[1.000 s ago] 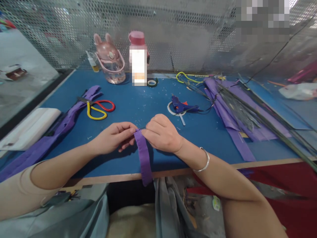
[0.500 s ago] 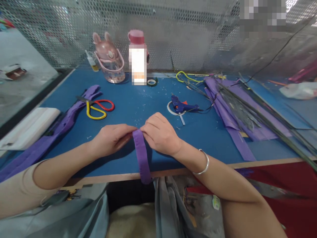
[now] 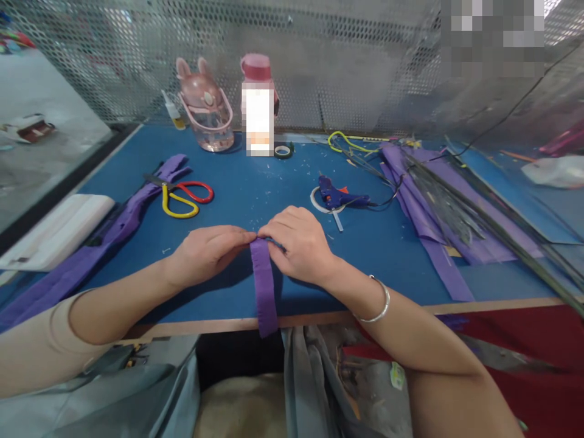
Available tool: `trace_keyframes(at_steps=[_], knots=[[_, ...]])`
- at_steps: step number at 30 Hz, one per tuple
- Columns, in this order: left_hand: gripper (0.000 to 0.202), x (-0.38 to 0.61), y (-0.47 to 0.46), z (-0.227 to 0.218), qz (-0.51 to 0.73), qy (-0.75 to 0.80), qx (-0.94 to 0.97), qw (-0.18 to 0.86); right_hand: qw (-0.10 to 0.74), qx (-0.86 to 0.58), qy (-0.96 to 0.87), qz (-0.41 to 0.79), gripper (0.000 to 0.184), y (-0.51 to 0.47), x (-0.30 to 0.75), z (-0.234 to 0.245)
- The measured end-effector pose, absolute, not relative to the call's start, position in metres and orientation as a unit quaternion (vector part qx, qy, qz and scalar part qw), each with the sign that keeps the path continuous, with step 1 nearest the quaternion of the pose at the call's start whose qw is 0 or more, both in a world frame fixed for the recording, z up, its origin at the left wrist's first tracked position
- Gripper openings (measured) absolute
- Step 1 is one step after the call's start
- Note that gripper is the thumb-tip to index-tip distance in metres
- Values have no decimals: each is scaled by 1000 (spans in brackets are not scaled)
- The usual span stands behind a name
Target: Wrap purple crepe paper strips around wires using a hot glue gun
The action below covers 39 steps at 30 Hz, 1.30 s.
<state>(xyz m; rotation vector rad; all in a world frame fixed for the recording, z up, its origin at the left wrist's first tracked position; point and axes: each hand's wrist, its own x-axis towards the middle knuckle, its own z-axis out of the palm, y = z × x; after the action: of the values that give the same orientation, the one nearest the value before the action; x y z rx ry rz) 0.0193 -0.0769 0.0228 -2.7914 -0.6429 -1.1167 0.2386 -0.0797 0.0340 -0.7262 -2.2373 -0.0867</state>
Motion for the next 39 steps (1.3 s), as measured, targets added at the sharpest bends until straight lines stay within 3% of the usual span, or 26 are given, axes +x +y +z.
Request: trace_keyframes(at_steps=[3, 6, 9, 10, 15, 19, 22, 34, 37, 39], knots=[[17, 19, -79, 24, -350, -230, -908, -24, 379, -295, -877, -30, 9, -80, 238, 33], [30, 22, -82, 28, -365, -294, -855, -222, 383, -279, -876, -87, 8, -79, 240, 33], [20, 25, -78, 31, -434, -378, -733, -363, 383, -260, -876, -132, 8, -77, 241, 33], [18, 25, -75, 33, -449, -412, -702, -368, 383, -255, -876, -140, 8, -76, 241, 33], [46, 21, -64, 36, -436, -507, -674, -314, 353, -242, -894, -129, 14, -72, 239, 32], [27, 24, -66, 31, -383, -429, -695, -431, 313, -245, -914, -84, 21, -71, 237, 30], [40, 27, -69, 26, -284, -399, -709, -507, 301, -262, -914, -73, 23, -71, 237, 28], [20, 23, -68, 32, -265, -364, -866, -219, 295, -261, -913, -109, 28, -74, 232, 24], [20, 21, -64, 33, -259, -361, -871, -209, 287, -286, -912, -59, 26, -73, 231, 23], [26, 19, -60, 31, -251, -384, -850, -258, 290, -313, -904, -23, 24, -72, 232, 22]])
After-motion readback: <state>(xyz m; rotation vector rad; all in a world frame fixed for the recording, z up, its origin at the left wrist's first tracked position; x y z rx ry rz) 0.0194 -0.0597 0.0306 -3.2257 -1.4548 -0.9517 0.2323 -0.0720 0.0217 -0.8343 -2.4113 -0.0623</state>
